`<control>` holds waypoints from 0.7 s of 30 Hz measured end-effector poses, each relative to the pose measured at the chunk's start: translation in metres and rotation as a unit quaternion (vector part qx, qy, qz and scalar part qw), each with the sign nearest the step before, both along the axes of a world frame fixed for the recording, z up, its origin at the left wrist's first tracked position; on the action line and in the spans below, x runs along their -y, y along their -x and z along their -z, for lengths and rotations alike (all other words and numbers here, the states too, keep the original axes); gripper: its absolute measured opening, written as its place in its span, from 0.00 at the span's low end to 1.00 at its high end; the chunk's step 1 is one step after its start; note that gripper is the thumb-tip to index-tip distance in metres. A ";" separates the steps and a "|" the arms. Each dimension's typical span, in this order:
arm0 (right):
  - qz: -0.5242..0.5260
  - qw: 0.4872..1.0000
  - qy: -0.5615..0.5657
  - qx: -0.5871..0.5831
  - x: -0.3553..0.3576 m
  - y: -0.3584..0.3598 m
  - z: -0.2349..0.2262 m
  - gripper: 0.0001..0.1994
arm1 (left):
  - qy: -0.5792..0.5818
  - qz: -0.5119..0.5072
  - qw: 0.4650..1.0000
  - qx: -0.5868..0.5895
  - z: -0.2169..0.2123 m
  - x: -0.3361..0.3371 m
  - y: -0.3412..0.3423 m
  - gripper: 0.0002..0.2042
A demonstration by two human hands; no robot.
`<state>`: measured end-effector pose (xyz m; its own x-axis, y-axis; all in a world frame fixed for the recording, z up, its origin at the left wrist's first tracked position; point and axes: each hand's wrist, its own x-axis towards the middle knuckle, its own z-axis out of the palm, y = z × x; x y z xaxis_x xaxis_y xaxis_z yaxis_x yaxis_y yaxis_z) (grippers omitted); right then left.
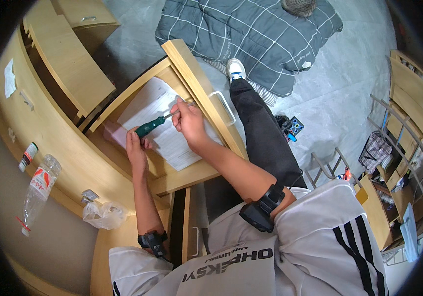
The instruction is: The person uses a screwdriver to tighten screws into the side of a wooden drawer. They repeatedly insert screws and turn the tool to secure the drawer components. The person also places a stack of papers inside the drawer during the process.
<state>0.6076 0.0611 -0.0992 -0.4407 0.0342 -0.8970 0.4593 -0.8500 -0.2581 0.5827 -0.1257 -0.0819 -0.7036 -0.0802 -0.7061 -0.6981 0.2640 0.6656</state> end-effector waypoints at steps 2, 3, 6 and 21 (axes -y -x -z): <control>-0.004 1.000 0.002 0.000 -0.002 0.000 -0.001 0.19 | 0.051 0.029 0.997 0.050 0.000 0.007 0.006 0.19; -0.009 1.000 0.006 0.003 -0.004 -0.001 -0.001 0.19 | 0.090 0.085 0.989 0.084 -0.001 0.011 0.011 0.18; -0.018 1.000 0.009 0.008 -0.007 -0.001 -0.003 0.18 | 0.098 0.131 0.985 0.057 -0.004 0.012 0.012 0.19; -0.005 0.999 0.005 0.033 -0.008 0.006 -0.009 0.18 | 0.025 0.057 0.998 -0.029 -0.010 -0.005 0.008 0.22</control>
